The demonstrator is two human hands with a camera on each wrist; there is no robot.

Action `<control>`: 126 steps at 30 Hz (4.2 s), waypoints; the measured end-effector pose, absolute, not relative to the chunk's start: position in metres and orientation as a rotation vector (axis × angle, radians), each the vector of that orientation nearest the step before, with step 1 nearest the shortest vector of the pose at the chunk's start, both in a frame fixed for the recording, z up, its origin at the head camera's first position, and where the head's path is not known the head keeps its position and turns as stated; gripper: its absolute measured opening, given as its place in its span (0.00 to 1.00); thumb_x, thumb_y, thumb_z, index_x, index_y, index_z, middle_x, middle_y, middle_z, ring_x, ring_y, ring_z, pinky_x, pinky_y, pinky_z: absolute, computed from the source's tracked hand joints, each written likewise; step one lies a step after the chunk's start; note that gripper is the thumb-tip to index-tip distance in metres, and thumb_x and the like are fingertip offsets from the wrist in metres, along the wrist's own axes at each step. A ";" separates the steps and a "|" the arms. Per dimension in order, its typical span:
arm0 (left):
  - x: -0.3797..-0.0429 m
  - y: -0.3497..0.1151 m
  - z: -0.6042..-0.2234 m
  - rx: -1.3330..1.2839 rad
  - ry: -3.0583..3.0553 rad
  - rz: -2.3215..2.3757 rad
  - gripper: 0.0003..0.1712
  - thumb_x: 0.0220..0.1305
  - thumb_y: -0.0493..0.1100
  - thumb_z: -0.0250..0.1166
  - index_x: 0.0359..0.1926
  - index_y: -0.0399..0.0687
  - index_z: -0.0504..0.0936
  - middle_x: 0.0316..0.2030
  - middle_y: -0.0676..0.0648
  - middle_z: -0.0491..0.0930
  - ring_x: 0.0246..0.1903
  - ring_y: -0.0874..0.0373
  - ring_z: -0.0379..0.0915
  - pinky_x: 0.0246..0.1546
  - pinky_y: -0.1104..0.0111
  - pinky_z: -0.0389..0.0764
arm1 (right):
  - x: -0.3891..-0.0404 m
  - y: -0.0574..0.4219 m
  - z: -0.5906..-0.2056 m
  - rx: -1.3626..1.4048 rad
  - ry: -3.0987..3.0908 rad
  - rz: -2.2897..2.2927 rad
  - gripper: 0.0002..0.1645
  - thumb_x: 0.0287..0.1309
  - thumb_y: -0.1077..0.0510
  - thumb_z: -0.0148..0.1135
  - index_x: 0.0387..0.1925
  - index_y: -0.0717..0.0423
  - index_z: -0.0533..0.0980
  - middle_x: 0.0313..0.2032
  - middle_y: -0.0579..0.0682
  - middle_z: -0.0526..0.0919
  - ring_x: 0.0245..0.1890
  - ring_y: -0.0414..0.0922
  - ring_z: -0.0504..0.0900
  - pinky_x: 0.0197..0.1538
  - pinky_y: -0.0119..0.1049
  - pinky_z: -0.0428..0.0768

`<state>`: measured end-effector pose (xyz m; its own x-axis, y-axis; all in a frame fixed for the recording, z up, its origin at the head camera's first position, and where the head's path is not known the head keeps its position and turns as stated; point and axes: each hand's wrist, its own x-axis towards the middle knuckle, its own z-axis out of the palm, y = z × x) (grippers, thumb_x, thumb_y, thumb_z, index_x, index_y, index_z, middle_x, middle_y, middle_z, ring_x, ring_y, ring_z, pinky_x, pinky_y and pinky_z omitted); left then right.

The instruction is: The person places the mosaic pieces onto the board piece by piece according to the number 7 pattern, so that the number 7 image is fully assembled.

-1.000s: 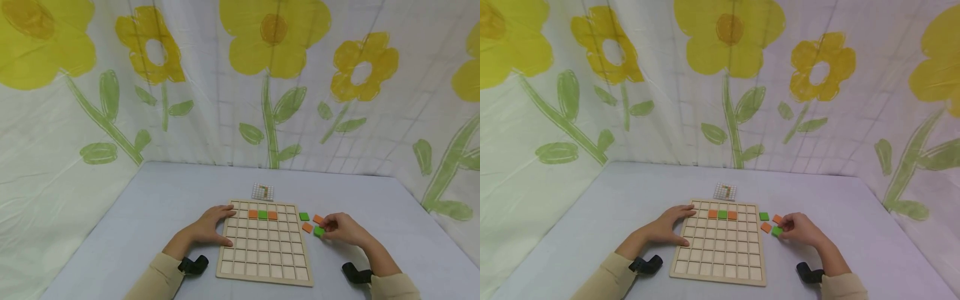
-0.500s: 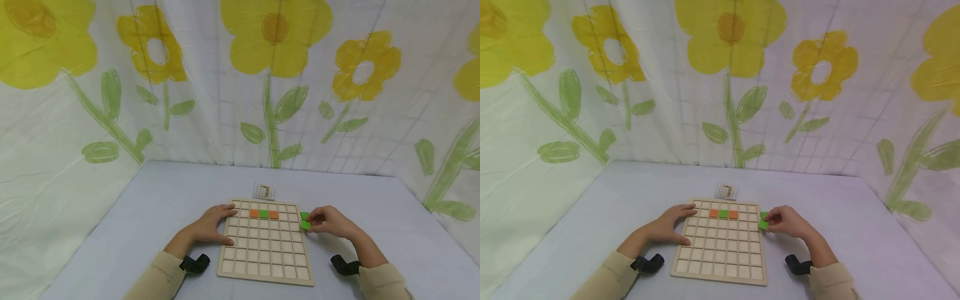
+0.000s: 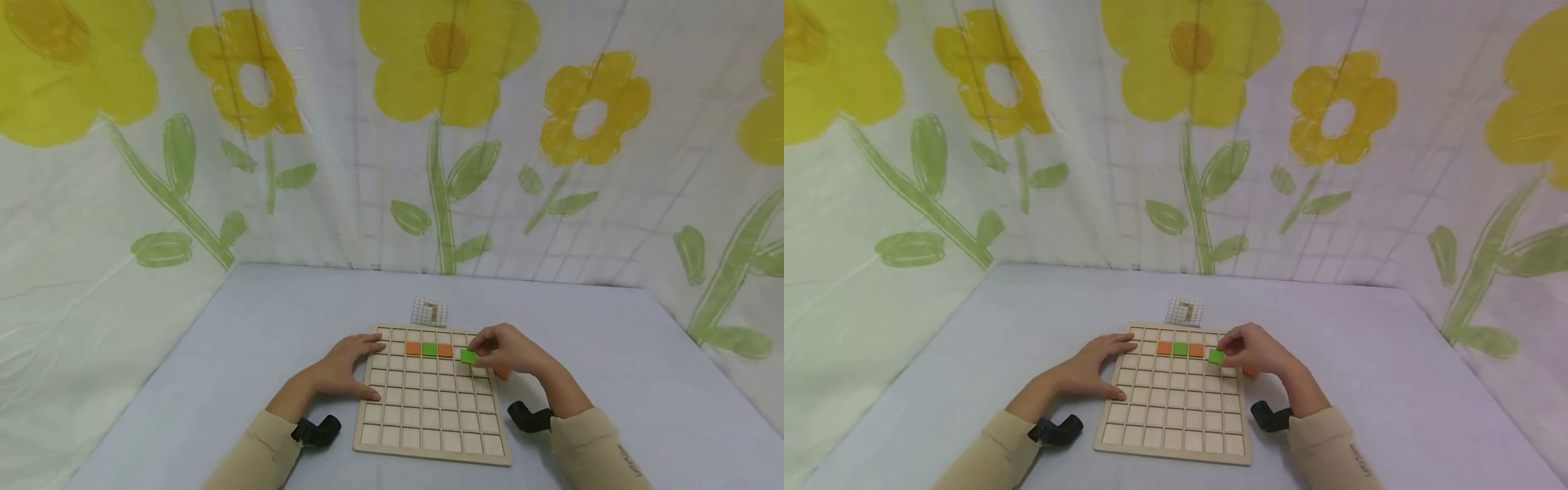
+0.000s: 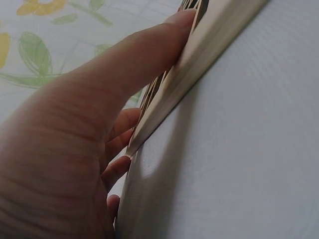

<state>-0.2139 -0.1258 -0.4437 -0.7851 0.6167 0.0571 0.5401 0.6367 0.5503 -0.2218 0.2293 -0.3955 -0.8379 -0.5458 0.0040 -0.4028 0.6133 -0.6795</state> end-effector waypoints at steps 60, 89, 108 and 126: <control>-0.211 -0.126 -0.441 0.953 2.702 0.846 0.52 0.43 0.63 0.72 0.67 0.49 0.64 0.70 0.47 0.55 0.70 0.42 0.47 0.69 0.46 0.49 | -0.223 0.196 -0.420 -0.784 2.541 -1.105 0.12 0.49 0.60 0.69 0.38 0.57 0.81 0.36 0.50 0.81 0.33 0.35 0.77 0.37 0.28 0.79; -0.214 -0.126 -0.443 0.973 2.726 0.834 0.52 0.43 0.64 0.71 0.67 0.50 0.63 0.70 0.48 0.56 0.70 0.43 0.47 0.69 0.47 0.49 | -0.223 0.197 -0.417 -0.833 2.563 -1.087 0.13 0.49 0.58 0.70 0.38 0.57 0.81 0.37 0.51 0.81 0.34 0.35 0.78 0.38 0.28 0.80; -0.213 -0.126 -0.441 0.930 2.710 0.850 0.52 0.42 0.64 0.72 0.67 0.51 0.64 0.71 0.49 0.55 0.70 0.43 0.46 0.68 0.46 0.50 | -0.218 0.251 -0.393 -0.662 2.741 -1.078 0.19 0.51 0.57 0.68 0.43 0.64 0.80 0.37 0.55 0.81 0.33 0.36 0.76 0.37 0.30 0.78; -0.213 -0.126 -0.443 0.930 2.715 0.845 0.52 0.42 0.65 0.71 0.67 0.53 0.64 0.71 0.51 0.54 0.71 0.44 0.46 0.68 0.47 0.51 | -0.217 0.301 -0.410 -0.335 2.844 -1.096 0.20 0.50 0.56 0.69 0.43 0.65 0.80 0.36 0.55 0.82 0.33 0.38 0.77 0.35 0.28 0.77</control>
<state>-0.2132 -0.1262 -0.4427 -0.7967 0.6032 0.0388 0.5186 0.6491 0.5566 -0.2168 0.3009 -0.4103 -0.9733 -0.2295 0.0082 -0.1757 0.7210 -0.6703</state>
